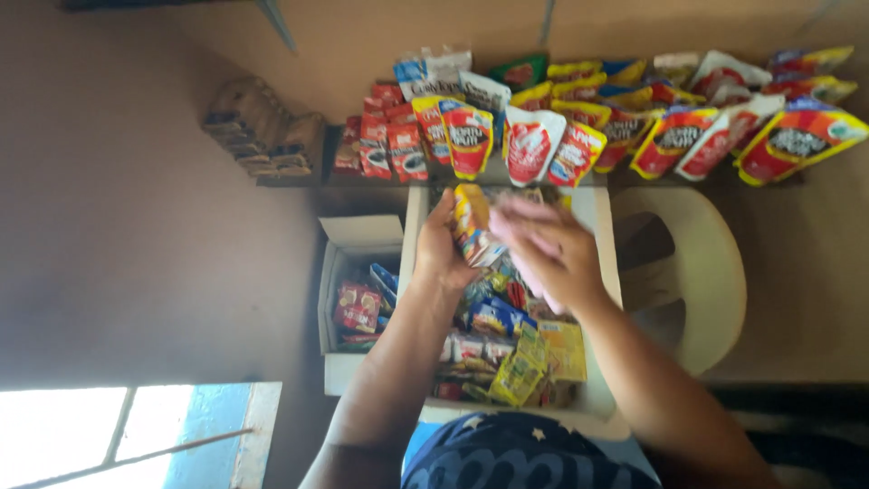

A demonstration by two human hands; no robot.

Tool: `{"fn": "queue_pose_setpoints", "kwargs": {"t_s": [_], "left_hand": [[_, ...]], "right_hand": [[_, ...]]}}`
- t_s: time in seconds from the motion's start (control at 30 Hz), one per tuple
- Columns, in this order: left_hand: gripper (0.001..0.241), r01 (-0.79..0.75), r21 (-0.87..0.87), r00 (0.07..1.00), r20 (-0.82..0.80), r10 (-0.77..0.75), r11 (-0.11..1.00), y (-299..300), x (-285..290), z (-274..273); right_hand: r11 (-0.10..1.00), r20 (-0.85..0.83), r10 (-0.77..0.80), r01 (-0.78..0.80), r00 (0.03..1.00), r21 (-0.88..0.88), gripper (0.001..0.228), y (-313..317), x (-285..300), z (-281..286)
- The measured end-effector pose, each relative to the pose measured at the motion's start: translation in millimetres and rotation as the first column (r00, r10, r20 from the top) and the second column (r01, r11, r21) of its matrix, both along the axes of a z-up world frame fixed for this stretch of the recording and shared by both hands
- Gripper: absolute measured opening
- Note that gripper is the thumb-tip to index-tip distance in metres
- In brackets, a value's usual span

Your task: Restocking and organizing various small packaged food items on retail shelves from a storage bin.

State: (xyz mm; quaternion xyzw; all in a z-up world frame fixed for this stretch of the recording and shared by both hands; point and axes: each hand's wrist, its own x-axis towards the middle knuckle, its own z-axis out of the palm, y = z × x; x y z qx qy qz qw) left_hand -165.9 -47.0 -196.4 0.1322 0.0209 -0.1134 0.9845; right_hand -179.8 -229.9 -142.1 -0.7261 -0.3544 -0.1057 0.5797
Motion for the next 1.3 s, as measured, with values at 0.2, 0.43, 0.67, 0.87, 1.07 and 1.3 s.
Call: {"fn": "queue_pose_setpoints", "kwargs": {"t_s": [0.2, 0.43, 0.67, 0.87, 1.07, 1.3], "left_hand": [[0.050, -0.136, 0.250, 0.964, -0.191, 0.186, 0.959, 9, 9, -23], [0.033, -0.305, 0.548, 0.935, 0.019, 0.353, 0.779, -24, 1, -20], [0.027, -0.572, 0.713, 0.796, 0.364, 0.483, 0.405, 6, 8, -1], [0.035, -0.609, 0.716, 0.793, 0.535, 0.291, 0.343, -10, 7, 86], [0.046, -0.837, 0.547, 0.539, 0.826, 0.166, -0.005, -12, 35, 171], [0.042, -0.820, 0.067, 0.177, 0.974, -0.141, -0.569, 13, 76, 228]], "right_hand": [[0.940, -0.470, 0.091, 0.081, 0.878, 0.333, 0.034, -15, 32, -82], [0.946, -0.721, 0.099, 0.160, 0.685, 0.281, 0.047, 1, 26, -99], [0.976, -0.102, -0.035, 0.012, 0.994, -0.218, 0.046, -6, 41, -130], [0.999, -0.289, 0.053, -0.050, 0.956, 0.021, 0.063, 2, 70, -21], [0.969, -0.022, 0.111, -0.103, 0.994, 0.223, 0.044, 6, 100, 84], [0.971, 0.075, -0.226, 0.218, 0.971, 0.099, 0.039, 15, 154, 158]]}}
